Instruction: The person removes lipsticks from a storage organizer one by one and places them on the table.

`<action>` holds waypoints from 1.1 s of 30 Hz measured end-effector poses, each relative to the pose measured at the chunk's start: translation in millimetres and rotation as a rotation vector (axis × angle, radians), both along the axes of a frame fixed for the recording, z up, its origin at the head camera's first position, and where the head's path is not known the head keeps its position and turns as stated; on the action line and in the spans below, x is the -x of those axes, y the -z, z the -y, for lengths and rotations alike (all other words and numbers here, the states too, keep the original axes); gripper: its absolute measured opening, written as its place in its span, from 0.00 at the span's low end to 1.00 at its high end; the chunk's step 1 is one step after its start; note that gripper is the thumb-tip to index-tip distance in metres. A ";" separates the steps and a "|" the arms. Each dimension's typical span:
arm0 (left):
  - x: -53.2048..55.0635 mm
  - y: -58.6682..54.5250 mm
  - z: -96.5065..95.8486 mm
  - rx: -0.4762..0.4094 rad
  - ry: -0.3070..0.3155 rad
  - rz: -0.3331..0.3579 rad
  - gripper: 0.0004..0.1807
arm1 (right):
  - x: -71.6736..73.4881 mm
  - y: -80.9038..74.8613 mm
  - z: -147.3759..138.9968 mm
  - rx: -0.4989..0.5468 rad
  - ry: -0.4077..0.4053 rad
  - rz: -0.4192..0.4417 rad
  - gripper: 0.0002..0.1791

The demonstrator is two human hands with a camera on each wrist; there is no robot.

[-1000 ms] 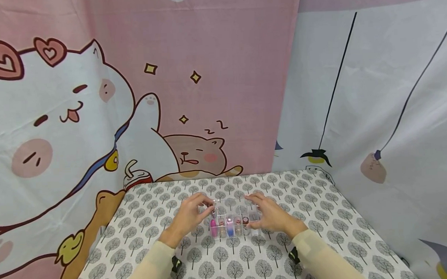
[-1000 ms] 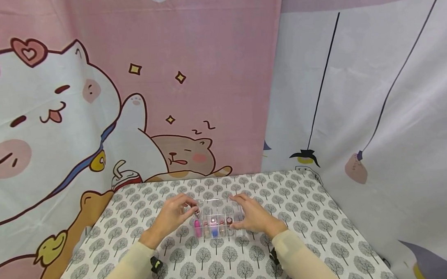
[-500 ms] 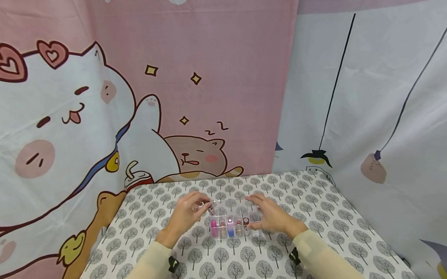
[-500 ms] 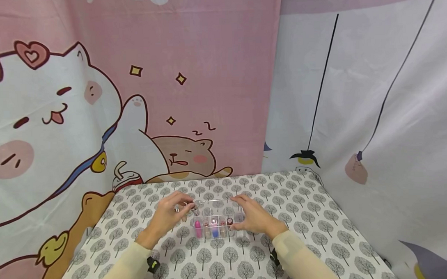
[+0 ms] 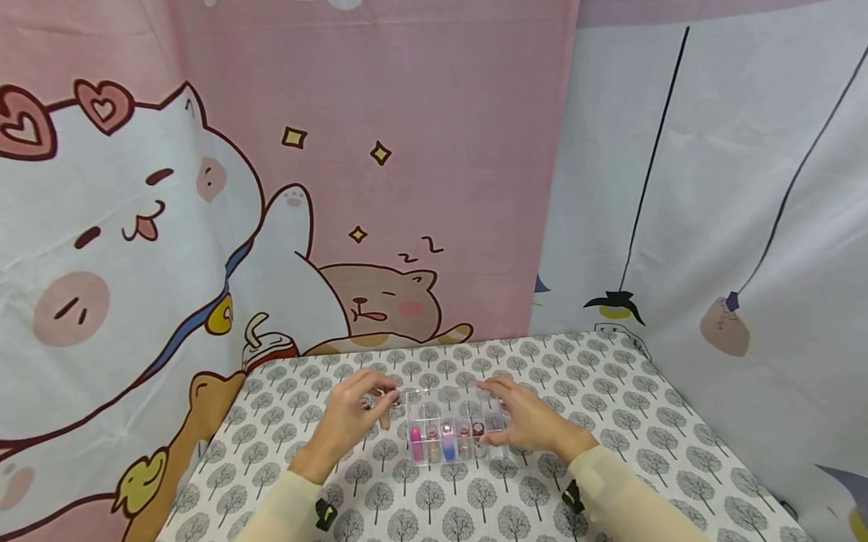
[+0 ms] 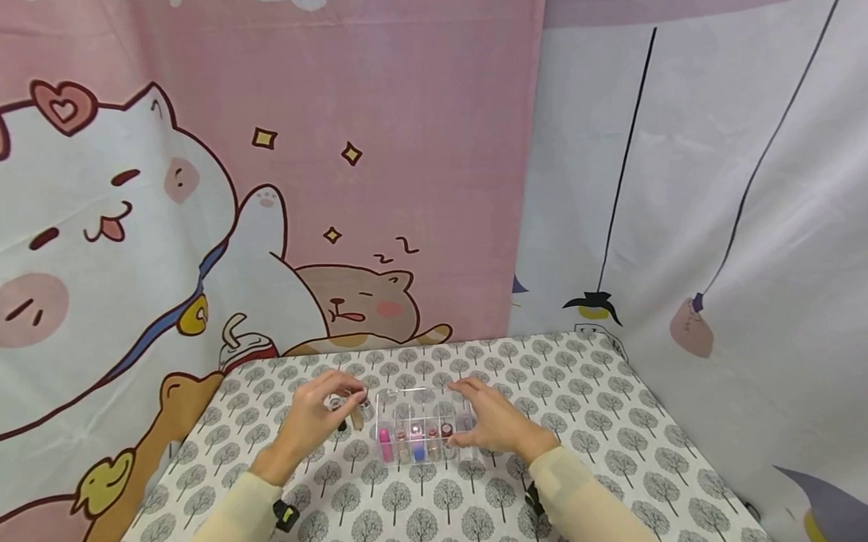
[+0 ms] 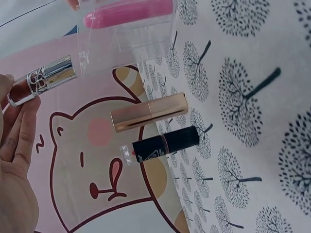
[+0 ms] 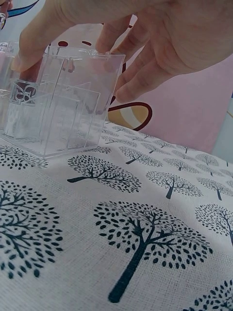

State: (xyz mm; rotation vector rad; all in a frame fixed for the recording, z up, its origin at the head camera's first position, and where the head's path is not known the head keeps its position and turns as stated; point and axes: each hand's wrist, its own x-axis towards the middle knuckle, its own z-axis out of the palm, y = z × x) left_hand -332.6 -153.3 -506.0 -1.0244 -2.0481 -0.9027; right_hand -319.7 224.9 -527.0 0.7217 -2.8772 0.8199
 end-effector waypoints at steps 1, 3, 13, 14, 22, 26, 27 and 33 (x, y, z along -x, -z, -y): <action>-0.3 0.4 1.6 0.001 -0.002 0.003 0.13 | 0.0 0.0 0.1 0.000 0.000 0.001 0.61; -0.7 1.0 4.5 0.004 -0.008 0.002 0.13 | -0.2 0.1 0.1 -0.006 0.004 0.000 0.61; -1.5 6.1 21.2 0.006 -0.032 -0.023 0.12 | -0.4 0.0 0.1 -0.003 0.005 -0.003 0.61; -1.7 7.4 23.3 0.008 -0.031 -0.018 0.12 | -0.4 0.1 0.2 -0.004 0.005 -0.004 0.61; -2.7 15.6 37.9 0.038 -0.053 0.015 0.12 | -0.2 1.5 0.2 -0.001 0.005 0.005 0.61; -1.0 20.2 44.3 0.054 -0.088 0.015 0.12 | -0.5 1.2 -0.2 0.003 0.013 0.008 0.61; -0.6 21.5 46.0 0.059 -0.098 0.015 0.13 | -0.5 1.1 -0.2 0.003 0.013 0.006 0.61; 0.8 29.3 54.4 0.065 -0.114 0.074 0.11 | 0.1 1.0 0.3 0.005 0.006 0.002 0.61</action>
